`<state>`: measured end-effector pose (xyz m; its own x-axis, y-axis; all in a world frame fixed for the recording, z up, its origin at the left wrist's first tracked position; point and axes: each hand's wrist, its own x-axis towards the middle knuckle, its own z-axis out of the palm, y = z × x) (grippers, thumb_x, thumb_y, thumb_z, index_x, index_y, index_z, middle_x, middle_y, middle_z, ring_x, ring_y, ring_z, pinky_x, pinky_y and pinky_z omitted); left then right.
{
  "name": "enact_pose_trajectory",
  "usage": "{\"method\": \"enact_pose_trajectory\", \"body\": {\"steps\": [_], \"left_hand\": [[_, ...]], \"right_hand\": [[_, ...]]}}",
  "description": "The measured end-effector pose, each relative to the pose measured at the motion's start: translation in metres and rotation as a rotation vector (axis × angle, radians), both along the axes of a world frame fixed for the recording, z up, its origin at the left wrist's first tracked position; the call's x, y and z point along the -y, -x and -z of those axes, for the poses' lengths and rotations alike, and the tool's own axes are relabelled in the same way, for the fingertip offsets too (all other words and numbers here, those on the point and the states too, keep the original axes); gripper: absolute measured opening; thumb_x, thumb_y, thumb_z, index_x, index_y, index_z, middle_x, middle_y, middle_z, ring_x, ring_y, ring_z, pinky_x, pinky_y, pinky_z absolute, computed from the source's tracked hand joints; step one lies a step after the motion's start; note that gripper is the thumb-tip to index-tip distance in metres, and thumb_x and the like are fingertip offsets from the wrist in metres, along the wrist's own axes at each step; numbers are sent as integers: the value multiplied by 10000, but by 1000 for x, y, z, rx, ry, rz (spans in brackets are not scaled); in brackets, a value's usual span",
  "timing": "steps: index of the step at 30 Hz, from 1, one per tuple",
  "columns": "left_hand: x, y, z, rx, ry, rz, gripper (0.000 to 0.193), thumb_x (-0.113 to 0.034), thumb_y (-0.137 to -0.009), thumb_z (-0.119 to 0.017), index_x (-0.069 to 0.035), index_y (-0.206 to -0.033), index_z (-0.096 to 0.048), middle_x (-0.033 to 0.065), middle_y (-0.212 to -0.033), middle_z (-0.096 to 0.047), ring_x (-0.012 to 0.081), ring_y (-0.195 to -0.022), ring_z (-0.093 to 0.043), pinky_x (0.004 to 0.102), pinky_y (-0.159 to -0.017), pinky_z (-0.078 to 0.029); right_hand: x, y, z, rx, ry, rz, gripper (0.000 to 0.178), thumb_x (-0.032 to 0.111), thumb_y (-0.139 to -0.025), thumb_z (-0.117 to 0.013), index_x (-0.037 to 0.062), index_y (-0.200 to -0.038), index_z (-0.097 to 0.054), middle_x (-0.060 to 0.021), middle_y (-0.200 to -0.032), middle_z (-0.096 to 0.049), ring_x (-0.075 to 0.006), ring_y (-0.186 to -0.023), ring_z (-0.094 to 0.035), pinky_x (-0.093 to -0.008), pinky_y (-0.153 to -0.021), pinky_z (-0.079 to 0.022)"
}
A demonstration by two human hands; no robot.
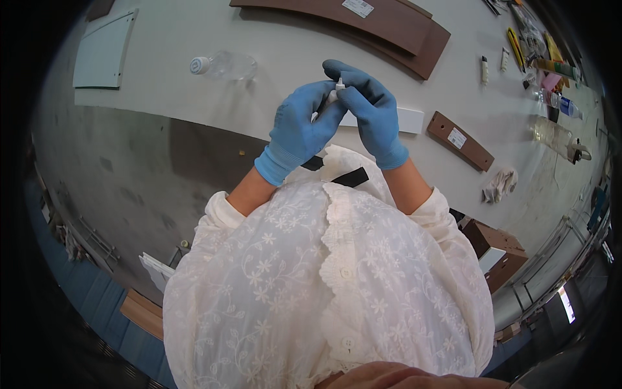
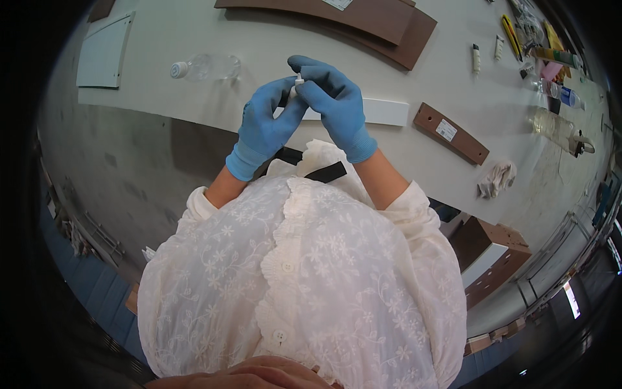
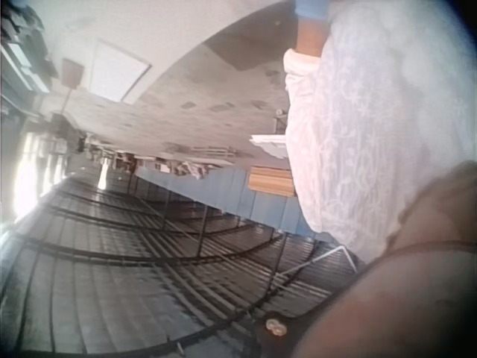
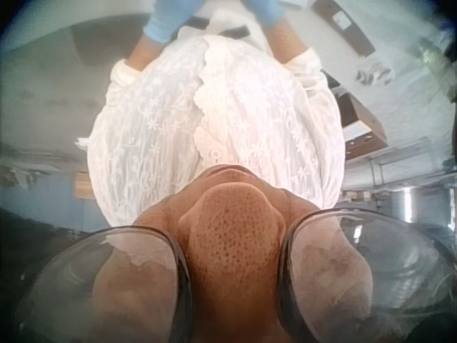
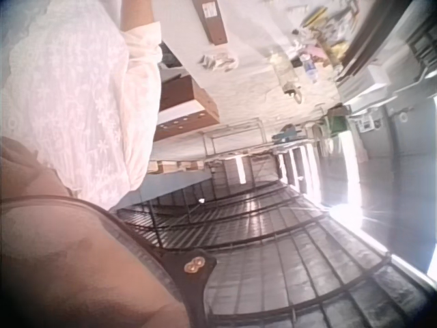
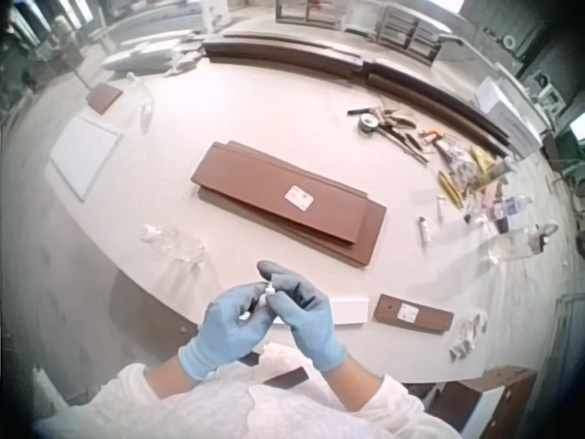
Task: The person opens several small adhesive tubes and applies the adhesive along the edge of a white curved panel. They handle multiple tubes, open them, and apply the substance in a controlled manner on the panel's edge.
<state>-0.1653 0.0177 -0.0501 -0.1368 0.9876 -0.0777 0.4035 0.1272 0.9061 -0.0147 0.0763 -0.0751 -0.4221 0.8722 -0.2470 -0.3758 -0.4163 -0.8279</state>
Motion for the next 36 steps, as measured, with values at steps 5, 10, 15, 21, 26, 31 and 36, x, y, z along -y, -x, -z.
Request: {"method": "enact_pose_trajectory", "body": {"steps": [5,10,15,21,26,31,36], "left_hand": [[-1,-10,0,-40,-22,31,273,-131,-942,-741,-1,-1180,-704,100,-945,-741,174,-815,-703,319,-755,-569],[-6,-17,0,-72,-172,74,253,-113,-903,-763,-3,-1127,-722,121,-920,-722,222,-728,-671,342,-676,-538],[-8,-18,-6,-154,-250,165,281,-81,-895,-761,5,-1159,-717,160,-975,-739,262,-767,-694,346,-704,-552],[-9,-27,-5,-96,-277,159,235,-114,-891,-766,20,-1078,-718,149,-919,-722,286,-711,-679,358,-662,-550],[-8,-35,-7,6,-256,172,251,-117,-896,-767,44,-1080,-709,170,-922,-717,301,-754,-680,379,-706,-548],[-8,-39,-20,141,-25,237,272,-156,-947,-744,22,-1152,-723,131,-948,-736,210,-796,-683,323,-732,-547],[-23,-37,-34,111,175,458,273,-188,-980,-716,23,-1151,-728,72,-880,-706,131,-750,-633,289,-689,-514]], "right_hand": [[7,-13,0,-4,-12,6,212,67,-964,-663,3,-1161,-706,-171,-1410,-641,-210,-1197,-655,-356,-1033,-537],[7,-26,-11,26,-20,-11,210,76,-957,-663,-5,-1146,-704,-173,-1402,-645,-219,-1178,-661,-361,-1031,-534],[0,-42,-16,234,-97,-97,196,97,-967,-655,-11,-1121,-711,-152,-1341,-686,-209,-1149,-668,-346,-1010,-539],[5,-49,-14,122,-113,-53,162,88,-989,-627,-5,-1093,-710,-160,-1323,-697,-205,-1129,-680,-333,-985,-556],[11,-58,-13,57,-120,-25,154,41,-993,-608,2,-1111,-700,-184,-1350,-678,-224,-1156,-677,-339,-996,-563],[9,-76,-8,-14,-146,-56,158,18,-988,-602,13,-1116,-694,-194,-1375,-660,-246,-1197,-668,-349,-1010,-560],[7,-100,-11,270,-501,-110,202,32,-941,-653,9,-1141,-675,-190,-1373,-660,-279,-1213,-669,-380,-1002,-563]]}}
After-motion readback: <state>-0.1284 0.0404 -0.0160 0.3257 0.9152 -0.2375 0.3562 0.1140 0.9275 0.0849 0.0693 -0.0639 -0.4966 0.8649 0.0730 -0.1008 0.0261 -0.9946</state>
